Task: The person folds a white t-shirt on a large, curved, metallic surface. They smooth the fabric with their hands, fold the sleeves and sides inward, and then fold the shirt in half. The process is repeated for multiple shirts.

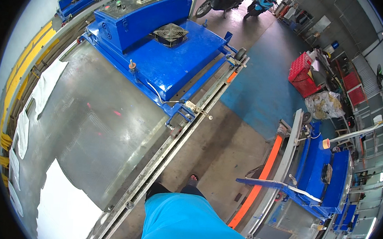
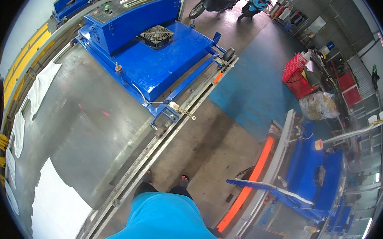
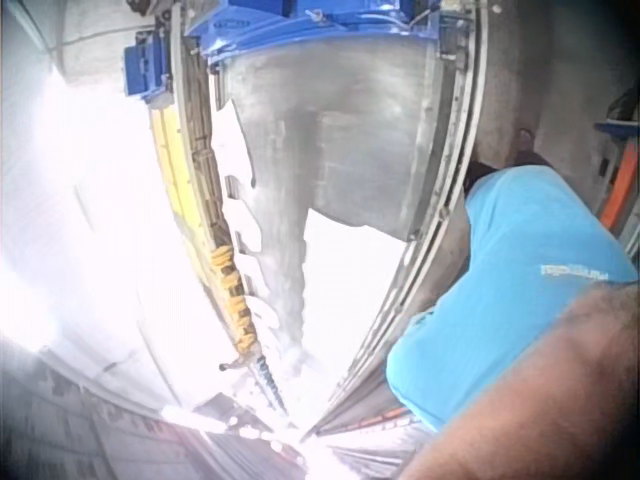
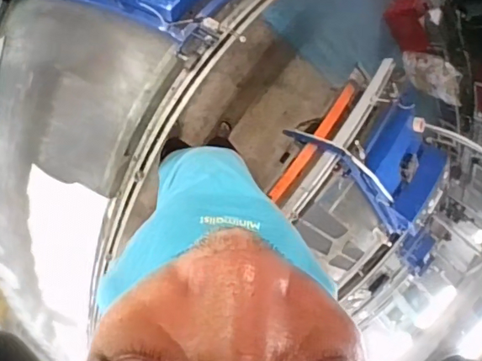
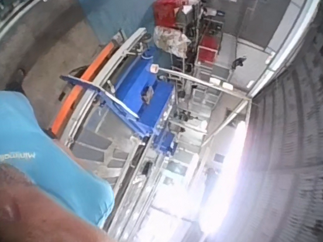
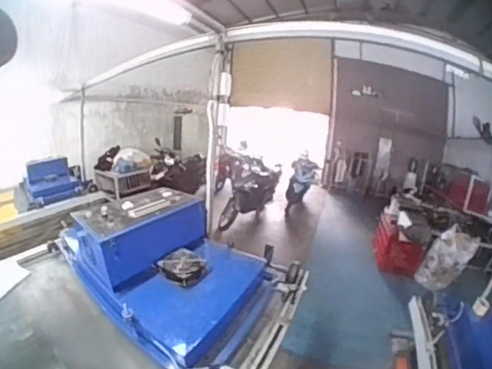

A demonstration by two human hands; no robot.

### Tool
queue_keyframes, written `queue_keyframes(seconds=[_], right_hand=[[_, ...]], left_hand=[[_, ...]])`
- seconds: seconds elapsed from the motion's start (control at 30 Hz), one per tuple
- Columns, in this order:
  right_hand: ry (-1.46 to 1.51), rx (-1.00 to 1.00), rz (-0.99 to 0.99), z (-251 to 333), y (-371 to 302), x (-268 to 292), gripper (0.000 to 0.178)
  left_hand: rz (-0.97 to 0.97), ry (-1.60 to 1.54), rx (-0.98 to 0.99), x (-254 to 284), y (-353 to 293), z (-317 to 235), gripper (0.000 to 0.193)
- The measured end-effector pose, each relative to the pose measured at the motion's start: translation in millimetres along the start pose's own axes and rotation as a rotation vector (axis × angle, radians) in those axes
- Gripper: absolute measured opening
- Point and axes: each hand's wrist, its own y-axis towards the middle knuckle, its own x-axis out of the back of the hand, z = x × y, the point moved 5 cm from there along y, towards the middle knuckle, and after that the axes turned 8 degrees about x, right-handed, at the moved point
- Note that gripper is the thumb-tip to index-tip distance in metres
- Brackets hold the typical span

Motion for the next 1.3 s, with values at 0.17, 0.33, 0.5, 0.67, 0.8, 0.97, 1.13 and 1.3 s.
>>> queue_keyframes(seconds=[0.17,0.33,0.5,0.67,0.8,0.97,1.13,1.3], right_hand=[[0.013,0.050,-0.059,25,-10,-25,0.032],[0.048,0.093,-0.085,36,-13,-40,0.034],[0.080,0.103,-0.091,41,-13,-51,0.036],[0.122,0.111,-0.095,38,-12,-57,0.038],[0.148,0.110,-0.091,35,-12,-61,0.040],[0.159,0.117,-0.084,38,-12,-64,0.042],[0.154,0.111,-0.082,42,-8,-62,0.044],[0.141,0.101,-0.073,44,-6,-61,0.046]], left_hand=[[-0.034,-0.183,-0.014,24,5,-37,0.029],[-0.049,-0.215,-0.092,59,19,-91,0.029],[-0.036,-0.195,-0.133,75,25,-126,0.029],[-0.016,-0.172,-0.147,84,28,-146,0.029],[-0.014,-0.164,-0.150,90,27,-152,0.029],[-0.011,-0.174,-0.145,92,23,-153,0.029],[-0.020,-0.208,-0.123,89,18,-144,0.029],[-0.029,-0.244,-0.092,83,9,-124,0.029]])
